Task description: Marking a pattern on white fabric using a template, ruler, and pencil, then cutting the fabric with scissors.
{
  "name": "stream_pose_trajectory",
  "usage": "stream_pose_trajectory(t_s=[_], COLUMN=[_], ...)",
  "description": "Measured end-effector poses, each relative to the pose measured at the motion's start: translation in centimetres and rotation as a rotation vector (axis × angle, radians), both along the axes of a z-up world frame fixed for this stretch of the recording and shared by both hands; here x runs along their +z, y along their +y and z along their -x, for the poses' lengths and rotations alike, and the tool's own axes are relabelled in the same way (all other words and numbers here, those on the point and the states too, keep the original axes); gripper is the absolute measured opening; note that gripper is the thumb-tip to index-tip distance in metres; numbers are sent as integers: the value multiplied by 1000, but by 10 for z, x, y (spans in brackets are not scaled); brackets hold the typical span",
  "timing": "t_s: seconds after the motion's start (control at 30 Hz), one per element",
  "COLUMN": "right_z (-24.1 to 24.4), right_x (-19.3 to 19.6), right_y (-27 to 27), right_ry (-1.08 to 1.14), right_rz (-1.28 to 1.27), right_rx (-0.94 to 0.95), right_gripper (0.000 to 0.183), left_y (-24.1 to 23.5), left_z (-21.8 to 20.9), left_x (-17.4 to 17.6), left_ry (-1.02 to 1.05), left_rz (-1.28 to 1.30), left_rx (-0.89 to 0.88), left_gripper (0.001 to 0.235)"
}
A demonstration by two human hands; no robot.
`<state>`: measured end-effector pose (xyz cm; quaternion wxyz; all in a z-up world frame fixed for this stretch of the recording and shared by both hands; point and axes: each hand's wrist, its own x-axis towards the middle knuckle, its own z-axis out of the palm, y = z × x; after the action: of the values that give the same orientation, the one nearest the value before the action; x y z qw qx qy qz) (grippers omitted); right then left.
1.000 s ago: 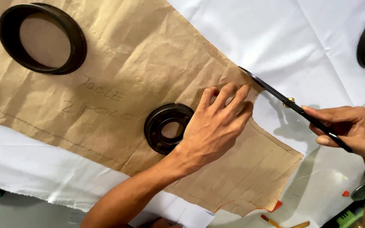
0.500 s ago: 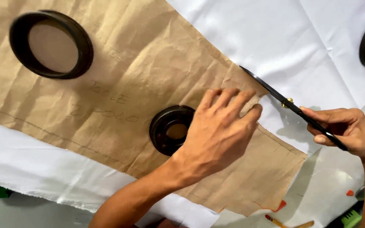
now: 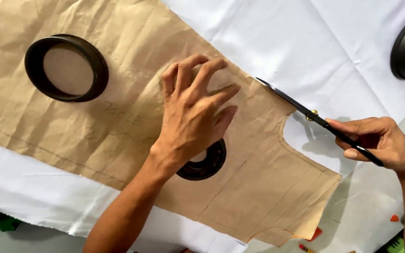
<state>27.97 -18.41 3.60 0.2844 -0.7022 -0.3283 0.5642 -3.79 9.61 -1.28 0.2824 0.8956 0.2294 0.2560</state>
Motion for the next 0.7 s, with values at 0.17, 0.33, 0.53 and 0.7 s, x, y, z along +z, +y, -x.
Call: stream_pose_trajectory(t_s=[0.17, 0.33, 0.53, 0.7], right_z=[-5, -2, 9, 11], right_x=[-11, -11, 0, -5], right_y=[-10, -13, 8, 13], right_ry=[2, -3, -13, -9], right_rz=[15, -1, -32, -38], right_rx=[-46, -18, -4, -3], right_gripper=[76, 76, 74, 77], left_y=[3, 2, 3, 2], left_z=[-1, 0, -1, -1], left_x=[-1, -3, -4, -4], left_ry=[-37, -53, -46, -23], left_rz=[97, 106, 100, 113], left_rx=[23, 22, 15, 21], left_gripper=[32, 36, 38, 36])
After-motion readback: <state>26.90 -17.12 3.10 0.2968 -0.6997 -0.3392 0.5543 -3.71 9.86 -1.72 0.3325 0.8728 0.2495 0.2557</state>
